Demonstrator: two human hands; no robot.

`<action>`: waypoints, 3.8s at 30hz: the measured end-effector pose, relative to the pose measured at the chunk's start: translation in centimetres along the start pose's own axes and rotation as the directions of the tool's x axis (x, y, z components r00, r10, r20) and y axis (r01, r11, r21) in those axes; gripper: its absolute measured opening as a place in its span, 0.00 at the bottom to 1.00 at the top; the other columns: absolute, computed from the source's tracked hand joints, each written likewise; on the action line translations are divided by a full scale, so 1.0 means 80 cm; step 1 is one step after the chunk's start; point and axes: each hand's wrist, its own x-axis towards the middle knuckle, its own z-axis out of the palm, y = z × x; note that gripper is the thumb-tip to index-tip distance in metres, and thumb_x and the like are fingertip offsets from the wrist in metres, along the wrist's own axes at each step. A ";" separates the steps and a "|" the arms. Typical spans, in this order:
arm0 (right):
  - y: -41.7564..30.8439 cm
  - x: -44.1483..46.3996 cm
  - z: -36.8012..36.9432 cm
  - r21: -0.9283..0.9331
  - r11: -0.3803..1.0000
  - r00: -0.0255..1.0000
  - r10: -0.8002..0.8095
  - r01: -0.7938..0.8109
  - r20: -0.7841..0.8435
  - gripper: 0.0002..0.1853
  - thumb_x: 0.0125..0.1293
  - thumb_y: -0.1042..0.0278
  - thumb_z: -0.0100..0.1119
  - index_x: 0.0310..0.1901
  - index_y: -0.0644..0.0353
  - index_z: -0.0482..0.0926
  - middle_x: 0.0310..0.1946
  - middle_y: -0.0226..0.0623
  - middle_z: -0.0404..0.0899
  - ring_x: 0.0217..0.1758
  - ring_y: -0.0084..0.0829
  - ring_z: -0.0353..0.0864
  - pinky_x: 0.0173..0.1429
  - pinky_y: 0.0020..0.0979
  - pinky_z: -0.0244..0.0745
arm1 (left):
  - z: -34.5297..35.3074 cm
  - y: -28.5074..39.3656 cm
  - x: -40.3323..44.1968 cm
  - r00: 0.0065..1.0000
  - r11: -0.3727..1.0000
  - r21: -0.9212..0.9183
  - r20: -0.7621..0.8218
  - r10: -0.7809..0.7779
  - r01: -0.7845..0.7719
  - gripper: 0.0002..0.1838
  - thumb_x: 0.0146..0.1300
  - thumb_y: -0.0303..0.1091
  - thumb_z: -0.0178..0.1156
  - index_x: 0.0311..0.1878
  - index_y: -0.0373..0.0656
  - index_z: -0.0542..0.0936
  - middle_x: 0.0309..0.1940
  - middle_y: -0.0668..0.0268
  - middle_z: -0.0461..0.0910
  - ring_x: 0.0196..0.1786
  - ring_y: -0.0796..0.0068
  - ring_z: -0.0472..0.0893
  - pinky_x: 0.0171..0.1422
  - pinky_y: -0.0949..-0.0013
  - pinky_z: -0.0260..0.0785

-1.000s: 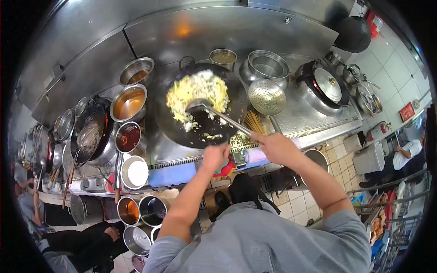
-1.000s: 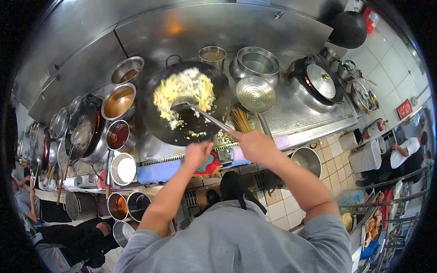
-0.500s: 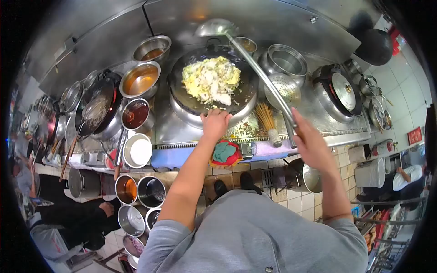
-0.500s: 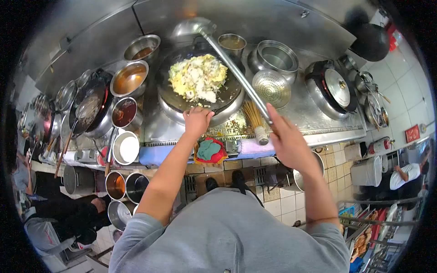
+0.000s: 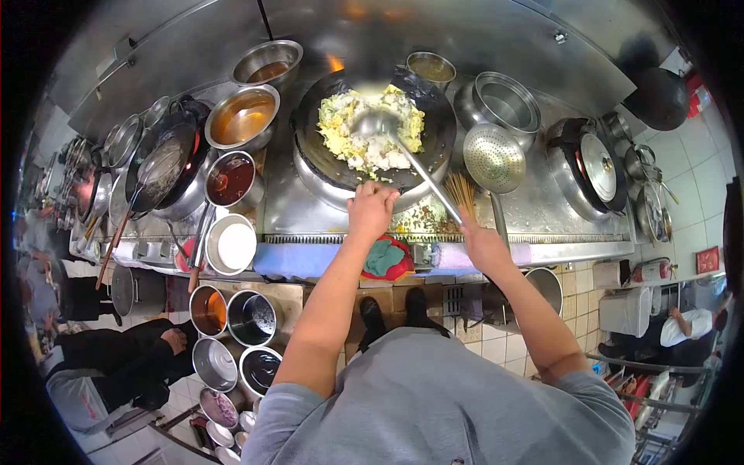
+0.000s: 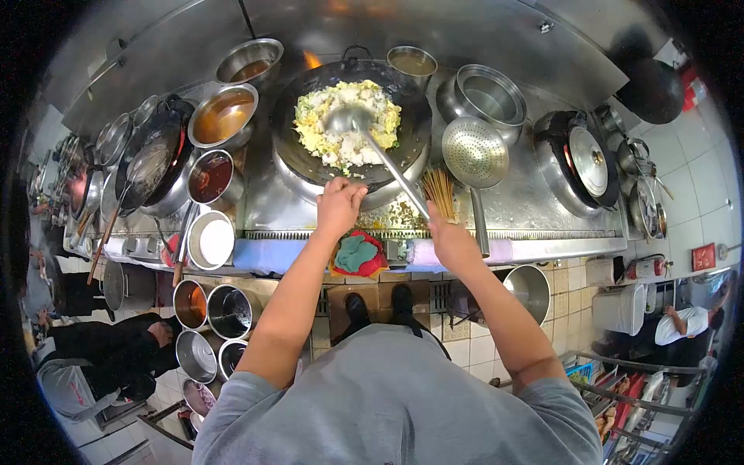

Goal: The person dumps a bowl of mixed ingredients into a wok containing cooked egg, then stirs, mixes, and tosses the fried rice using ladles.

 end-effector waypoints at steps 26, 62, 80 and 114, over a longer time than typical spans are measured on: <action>-0.015 0.103 0.035 -0.107 0.993 0.990 0.027 -0.042 -0.138 0.24 0.76 0.56 0.41 0.71 0.43 0.62 0.37 0.54 0.83 0.39 0.56 0.82 0.47 0.52 0.77 | -0.007 0.003 0.006 1.000 1.000 -0.002 0.015 -0.025 0.025 0.15 0.67 0.51 0.56 0.44 0.53 0.85 0.45 0.68 0.78 0.54 0.62 0.74 0.54 0.48 0.66; 0.011 -0.004 -0.042 0.022 1.000 0.998 -0.006 0.007 -0.063 0.22 0.71 0.63 0.52 0.66 0.45 0.70 0.26 0.57 0.78 0.31 0.59 0.79 0.35 0.52 0.73 | 0.274 -0.031 -0.240 0.450 0.988 0.155 0.880 -0.149 0.023 0.47 0.65 0.61 0.49 0.77 0.39 0.49 0.77 0.48 0.47 0.76 0.46 0.55 0.77 0.47 0.50; 0.033 0.050 0.031 -0.103 0.994 0.998 0.042 -0.037 0.050 0.27 0.72 0.63 0.51 0.72 0.41 0.62 0.37 0.55 0.82 0.34 0.57 0.81 0.41 0.50 0.76 | 0.301 -0.023 -0.248 0.426 0.940 0.341 0.848 -0.314 0.015 0.45 0.63 0.63 0.50 0.77 0.48 0.51 0.76 0.55 0.54 0.77 0.52 0.55 0.76 0.36 0.44; 0.038 0.080 0.027 -0.041 0.979 0.968 -0.205 0.201 -0.143 0.24 0.73 0.58 0.46 0.70 0.42 0.64 0.38 0.59 0.81 0.40 0.57 0.81 0.47 0.53 0.75 | 0.011 -0.010 0.012 0.989 0.980 -0.143 -0.083 0.124 -0.135 0.10 0.64 0.46 0.60 0.40 0.56 0.88 0.31 0.63 0.82 0.42 0.56 0.78 0.47 0.57 0.71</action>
